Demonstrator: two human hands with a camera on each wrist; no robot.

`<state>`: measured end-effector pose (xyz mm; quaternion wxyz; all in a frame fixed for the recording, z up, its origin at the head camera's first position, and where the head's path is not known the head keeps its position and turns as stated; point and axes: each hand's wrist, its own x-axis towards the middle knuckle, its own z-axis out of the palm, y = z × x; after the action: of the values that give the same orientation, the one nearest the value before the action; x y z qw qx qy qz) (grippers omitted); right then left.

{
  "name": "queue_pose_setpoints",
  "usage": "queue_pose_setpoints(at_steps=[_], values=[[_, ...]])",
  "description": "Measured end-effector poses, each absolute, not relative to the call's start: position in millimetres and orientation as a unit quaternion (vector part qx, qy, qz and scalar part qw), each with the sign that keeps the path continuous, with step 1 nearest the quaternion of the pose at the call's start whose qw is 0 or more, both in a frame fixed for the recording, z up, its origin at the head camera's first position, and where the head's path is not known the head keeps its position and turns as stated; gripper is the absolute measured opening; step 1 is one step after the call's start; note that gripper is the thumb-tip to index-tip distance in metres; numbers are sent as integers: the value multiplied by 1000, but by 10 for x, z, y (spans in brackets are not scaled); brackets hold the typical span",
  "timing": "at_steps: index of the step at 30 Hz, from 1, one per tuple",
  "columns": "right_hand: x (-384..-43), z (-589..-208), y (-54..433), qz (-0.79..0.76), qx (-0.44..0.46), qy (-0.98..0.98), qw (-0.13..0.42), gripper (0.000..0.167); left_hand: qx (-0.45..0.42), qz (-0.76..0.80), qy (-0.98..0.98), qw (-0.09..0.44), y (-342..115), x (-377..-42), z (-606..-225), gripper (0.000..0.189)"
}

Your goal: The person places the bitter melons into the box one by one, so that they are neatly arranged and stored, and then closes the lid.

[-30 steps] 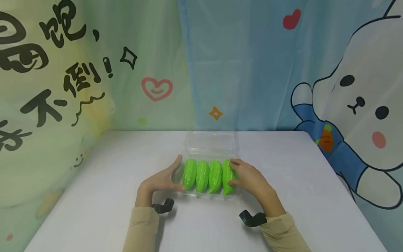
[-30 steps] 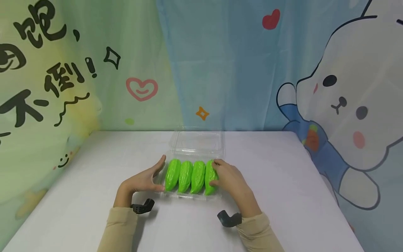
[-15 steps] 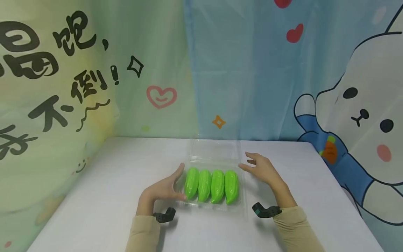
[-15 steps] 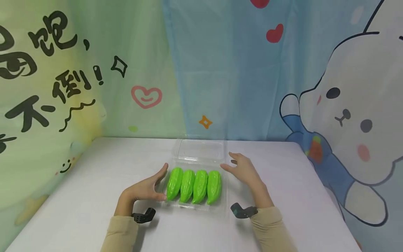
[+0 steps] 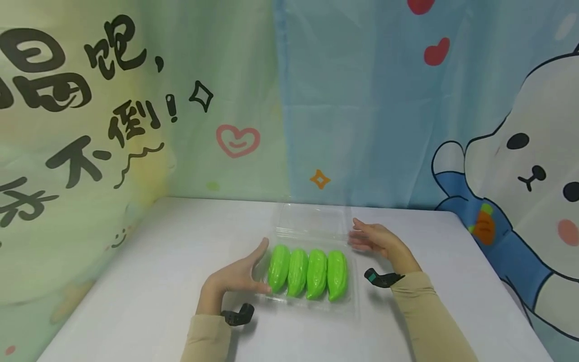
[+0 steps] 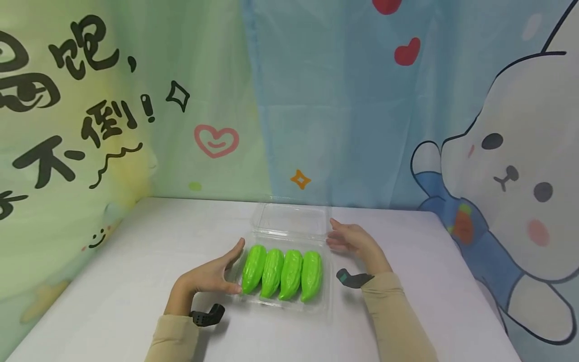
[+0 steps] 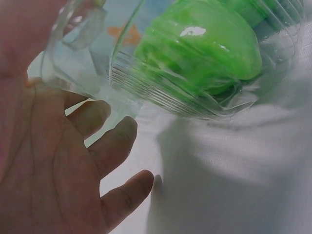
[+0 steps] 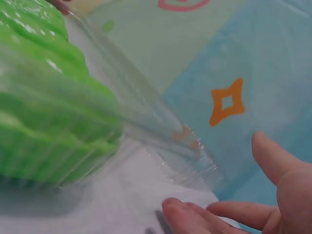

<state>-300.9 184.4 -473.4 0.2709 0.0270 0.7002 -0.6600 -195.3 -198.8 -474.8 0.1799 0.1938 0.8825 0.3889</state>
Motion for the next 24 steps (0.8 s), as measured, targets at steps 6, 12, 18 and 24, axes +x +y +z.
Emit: queue_pose_setpoints(at_steps=[6,12,18,24], values=[[-3111,-4901,1806,-695,33,654,297,75,193,386,883,185,-1989,-1950,-4752,126],[-3122,-4903,1783,-709,28,642,293,66,198,379,886,179,-1983,-1965,-4733,126],[-3076,-4857,1802,-731,9,624,275,63,207,380,884,179,-1981,-1965,-4720,125],[-3086,-4809,1798,-737,-20,629,247,65,214,388,878,183,-2001,-1947,-4711,126]])
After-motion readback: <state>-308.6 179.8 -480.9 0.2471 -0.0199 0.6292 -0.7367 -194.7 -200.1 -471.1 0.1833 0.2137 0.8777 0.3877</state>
